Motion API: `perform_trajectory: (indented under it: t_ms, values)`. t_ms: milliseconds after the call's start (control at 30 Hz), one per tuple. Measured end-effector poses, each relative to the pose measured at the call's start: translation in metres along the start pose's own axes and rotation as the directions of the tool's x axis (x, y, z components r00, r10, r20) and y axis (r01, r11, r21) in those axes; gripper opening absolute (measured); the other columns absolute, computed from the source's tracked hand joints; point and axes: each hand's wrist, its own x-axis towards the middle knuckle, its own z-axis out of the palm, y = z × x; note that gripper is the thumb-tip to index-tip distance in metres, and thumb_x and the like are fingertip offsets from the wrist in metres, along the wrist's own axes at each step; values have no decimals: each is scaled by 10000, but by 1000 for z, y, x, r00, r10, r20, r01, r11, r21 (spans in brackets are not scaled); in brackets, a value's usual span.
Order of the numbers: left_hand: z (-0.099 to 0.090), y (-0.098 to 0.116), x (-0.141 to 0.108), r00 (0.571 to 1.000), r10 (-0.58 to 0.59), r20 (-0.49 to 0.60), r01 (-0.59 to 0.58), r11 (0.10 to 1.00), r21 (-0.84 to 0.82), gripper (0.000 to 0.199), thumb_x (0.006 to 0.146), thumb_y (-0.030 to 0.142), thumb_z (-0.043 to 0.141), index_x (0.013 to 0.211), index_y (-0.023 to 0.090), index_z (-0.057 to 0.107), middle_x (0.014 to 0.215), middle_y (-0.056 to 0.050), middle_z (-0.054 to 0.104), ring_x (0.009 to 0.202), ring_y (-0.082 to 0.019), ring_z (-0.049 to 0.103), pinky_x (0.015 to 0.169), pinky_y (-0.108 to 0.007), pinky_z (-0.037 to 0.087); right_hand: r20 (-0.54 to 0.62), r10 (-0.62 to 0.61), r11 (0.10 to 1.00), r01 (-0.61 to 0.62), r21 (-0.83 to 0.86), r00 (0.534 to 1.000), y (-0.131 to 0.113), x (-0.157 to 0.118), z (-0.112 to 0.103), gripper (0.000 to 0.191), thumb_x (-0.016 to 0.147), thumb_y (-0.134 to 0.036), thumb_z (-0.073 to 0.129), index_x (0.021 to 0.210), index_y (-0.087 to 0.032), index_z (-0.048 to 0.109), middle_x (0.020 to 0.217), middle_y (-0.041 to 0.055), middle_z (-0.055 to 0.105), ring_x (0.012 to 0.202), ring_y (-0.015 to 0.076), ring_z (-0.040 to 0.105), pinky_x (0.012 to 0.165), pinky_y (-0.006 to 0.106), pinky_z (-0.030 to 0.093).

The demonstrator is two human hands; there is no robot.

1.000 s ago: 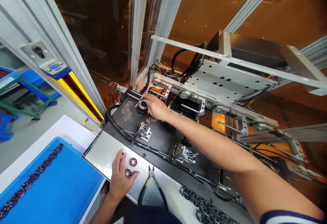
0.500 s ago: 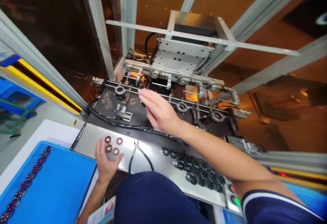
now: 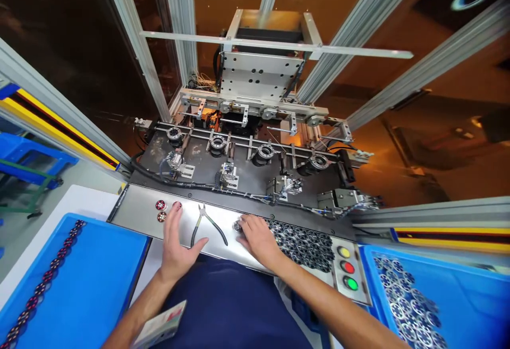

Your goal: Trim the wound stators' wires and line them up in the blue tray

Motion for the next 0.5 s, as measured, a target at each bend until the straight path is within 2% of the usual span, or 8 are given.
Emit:
perform_trajectory:
  t_ms: [33, 100, 200, 267, 367, 433, 500]
  values:
    - [0, 5, -2, 993, -100, 58, 105, 990, -90, 810, 746, 335, 815, 1443, 180, 432, 1504, -205, 460, 1429, -366, 401, 1165, -590, 329, 16, -17, 1000, 17, 8, 1000, 1, 3, -1, 291, 844, -181, 704, 1125, -171, 629, 1183, 181, 653, 1059, 344, 596, 865, 498, 502]
    - [1, 13, -6, 935, -287, 206, 335, 906, -258, 672, 743, 352, 806, 1348, 200, 555, 1471, -164, 518, 1404, -351, 431, 1178, -578, 306, 45, -80, 996, 78, 35, 996, 5, 11, -3, 250, 827, -175, 725, 1059, -179, 633, 1075, 148, 679, 968, 309, 611, 818, 446, 497]
    - [9, 21, -16, 828, -406, 386, 544, 749, -378, 527, 721, 382, 806, 1205, 215, 681, 1291, -128, 666, 1212, -315, 598, 1074, -514, 443, 48, -204, 975, 199, 94, 978, 5, 24, -10, 93, 854, -181, 682, 929, -187, 628, 909, 98, 680, 848, 258, 612, 774, 392, 484]
    - [16, 24, -21, 777, -438, 451, 621, 653, -434, 497, 730, 424, 794, 1164, 201, 702, 1157, -124, 717, 1030, -274, 675, 930, -453, 534, 7, -274, 953, 270, 139, 962, -7, 33, -20, 62, 877, -203, 629, 935, -180, 623, 892, 99, 676, 821, 248, 606, 760, 387, 482]
    - [19, 30, -23, 712, -449, 541, 702, 440, -559, 544, 822, 536, 685, 1223, 169, 660, 1012, -120, 720, 862, -228, 697, 780, -395, 565, -94, -357, 903, 370, 218, 929, -41, 46, -42, 182, 899, -234, 569, 1062, -165, 613, 934, 112, 684, 843, 246, 600, 765, 394, 489]
    - [12, 36, -21, 695, -421, 583, 713, 297, -635, 586, 855, 573, 637, 1276, 166, 620, 972, -112, 706, 832, -213, 694, 763, -372, 556, -162, -392, 866, 423, 268, 906, -66, 54, -58, 234, 915, -245, 552, 1131, -166, 595, 932, 109, 689, 847, 244, 599, 758, 396, 493]
    - [0, 42, -17, 696, -400, 596, 697, 180, -694, 619, 848, 575, 658, 1327, 192, 572, 991, -100, 695, 864, -203, 685, 788, -345, 537, -215, -400, 836, 450, 313, 891, -85, 60, -73, 284, 928, -281, 569, 1189, -169, 567, 920, 104, 690, 846, 244, 603, 744, 398, 500]
